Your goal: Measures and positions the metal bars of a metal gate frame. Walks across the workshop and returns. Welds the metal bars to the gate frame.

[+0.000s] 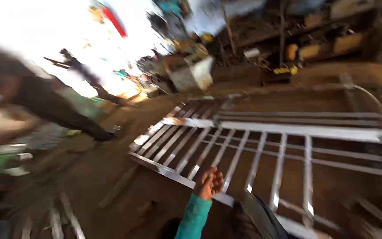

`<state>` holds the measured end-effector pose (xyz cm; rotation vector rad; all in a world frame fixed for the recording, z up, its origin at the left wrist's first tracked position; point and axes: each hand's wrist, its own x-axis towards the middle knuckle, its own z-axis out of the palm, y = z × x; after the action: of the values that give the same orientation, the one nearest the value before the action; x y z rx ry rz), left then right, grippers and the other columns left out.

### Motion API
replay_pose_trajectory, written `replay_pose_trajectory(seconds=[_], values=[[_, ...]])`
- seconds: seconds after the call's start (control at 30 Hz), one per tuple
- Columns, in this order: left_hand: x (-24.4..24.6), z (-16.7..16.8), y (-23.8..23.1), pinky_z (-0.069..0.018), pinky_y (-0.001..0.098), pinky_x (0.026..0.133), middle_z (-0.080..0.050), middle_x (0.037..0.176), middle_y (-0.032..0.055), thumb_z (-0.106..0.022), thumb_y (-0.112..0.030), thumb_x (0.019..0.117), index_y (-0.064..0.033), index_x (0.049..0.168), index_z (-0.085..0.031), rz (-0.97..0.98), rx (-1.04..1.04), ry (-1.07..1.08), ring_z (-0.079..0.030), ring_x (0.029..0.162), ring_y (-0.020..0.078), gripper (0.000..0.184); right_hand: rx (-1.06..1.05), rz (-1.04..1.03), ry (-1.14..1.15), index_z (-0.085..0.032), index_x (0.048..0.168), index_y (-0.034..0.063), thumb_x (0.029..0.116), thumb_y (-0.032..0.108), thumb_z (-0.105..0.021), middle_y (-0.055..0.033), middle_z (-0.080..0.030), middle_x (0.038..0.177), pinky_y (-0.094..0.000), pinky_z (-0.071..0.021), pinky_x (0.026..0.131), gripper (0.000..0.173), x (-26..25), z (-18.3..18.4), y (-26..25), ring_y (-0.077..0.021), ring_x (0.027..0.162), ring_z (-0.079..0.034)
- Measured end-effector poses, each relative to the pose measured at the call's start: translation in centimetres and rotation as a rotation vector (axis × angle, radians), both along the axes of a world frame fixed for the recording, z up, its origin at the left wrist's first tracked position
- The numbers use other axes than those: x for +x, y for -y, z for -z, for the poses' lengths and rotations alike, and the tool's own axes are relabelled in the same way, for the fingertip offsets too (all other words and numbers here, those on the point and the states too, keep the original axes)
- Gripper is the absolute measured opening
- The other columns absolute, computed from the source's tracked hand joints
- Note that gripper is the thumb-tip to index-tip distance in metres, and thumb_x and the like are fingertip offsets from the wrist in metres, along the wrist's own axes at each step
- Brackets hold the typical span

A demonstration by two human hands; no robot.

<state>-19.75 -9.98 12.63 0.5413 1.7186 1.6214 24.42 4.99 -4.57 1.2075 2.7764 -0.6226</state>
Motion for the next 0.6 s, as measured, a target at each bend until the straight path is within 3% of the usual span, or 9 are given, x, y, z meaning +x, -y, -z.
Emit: replay_pose_trajectory(seconds=[0.1,0.17,0.27,0.37,0.5,0.6], values=[[6.3,5.0,-4.8,-0.0604,0.0305,0.073,-0.070,0.109,0.0119,-0.045,-0.009,0.1074,0.0027,0.136,-0.053,0.263,-0.084,-0.112,-0.071,0.087,0.0158,0.032,-0.091,0.038,0.146,-0.070,0.126,0.0076,0.0947,0.024,-0.070,-0.0213,-0.061,0.138,-0.0635,-0.0495,0.100,0.035,0.1,-0.3,-0.6,-0.0435,0.130,-0.057],[9.8,8.6,-8.7,-0.0590,0.0299,0.076,-0.070,0.111,0.0132,-0.054,-0.009,0.1033,0.0039,0.134,-0.055,0.396,-0.086,-0.206,-0.069,0.091,0.0149,0.033,-0.043,0.018,0.161,-0.073,0.121,0.0090,0.0948,0.022,-0.070,-0.0176,-0.065,0.133,-0.0603,-0.0518,0.098,0.029,1.0,1.3,-0.7,-0.0401,0.126,-0.060],[13.8,13.8,-13.7,-0.0554,0.0423,0.093,-0.068,0.119,0.0232,-0.060,-0.011,0.1017,0.0074,0.134,-0.056,0.551,-0.145,-0.349,-0.067,0.106,0.0277,0.037,-0.034,-0.022,0.192,-0.074,0.115,0.0082,0.0947,0.015,-0.069,-0.0177,-0.068,0.124,-0.0607,-0.0523,0.095,0.022,1.2,1.8,-0.5,-0.0408,0.120,-0.062],[16.4,18.2,-17.1,-0.0495,0.0492,0.106,-0.064,0.129,0.0282,-0.063,-0.016,0.1015,0.0089,0.139,-0.052,0.726,-0.301,-0.444,-0.063,0.121,0.0377,0.047,-0.075,-0.057,0.231,-0.073,0.115,0.0079,0.0929,0.013,-0.071,-0.0182,-0.066,0.128,-0.0622,-0.0509,0.096,0.023,0.3,1.4,-0.4,-0.0420,0.124,-0.060],[17.7,19.5,-19.6,-0.0450,0.0548,0.111,-0.062,0.138,0.0213,-0.064,-0.033,0.1027,0.0001,0.148,-0.048,0.963,-0.579,-0.479,-0.060,0.129,0.0357,0.058,-0.061,-0.113,0.247,-0.071,0.111,0.0072,0.0916,0.010,-0.070,-0.0152,-0.067,0.119,-0.0567,-0.0548,0.084,0.020,-0.4,2.0,-0.4,-0.0391,0.111,-0.063],[18.3,20.2,-20.3,-0.0421,0.0568,0.112,-0.062,0.137,0.0211,-0.060,-0.036,0.1045,-0.0012,0.146,-0.050,1.084,-0.717,-0.474,-0.059,0.130,0.0353,0.055,-0.124,-0.107,0.277,-0.071,0.112,0.0085,0.0915,0.010,-0.070,-0.0142,-0.066,0.120,-0.0564,-0.0545,0.087,0.020,-0.6,2.1,-0.6,-0.0380,0.115,-0.062]])
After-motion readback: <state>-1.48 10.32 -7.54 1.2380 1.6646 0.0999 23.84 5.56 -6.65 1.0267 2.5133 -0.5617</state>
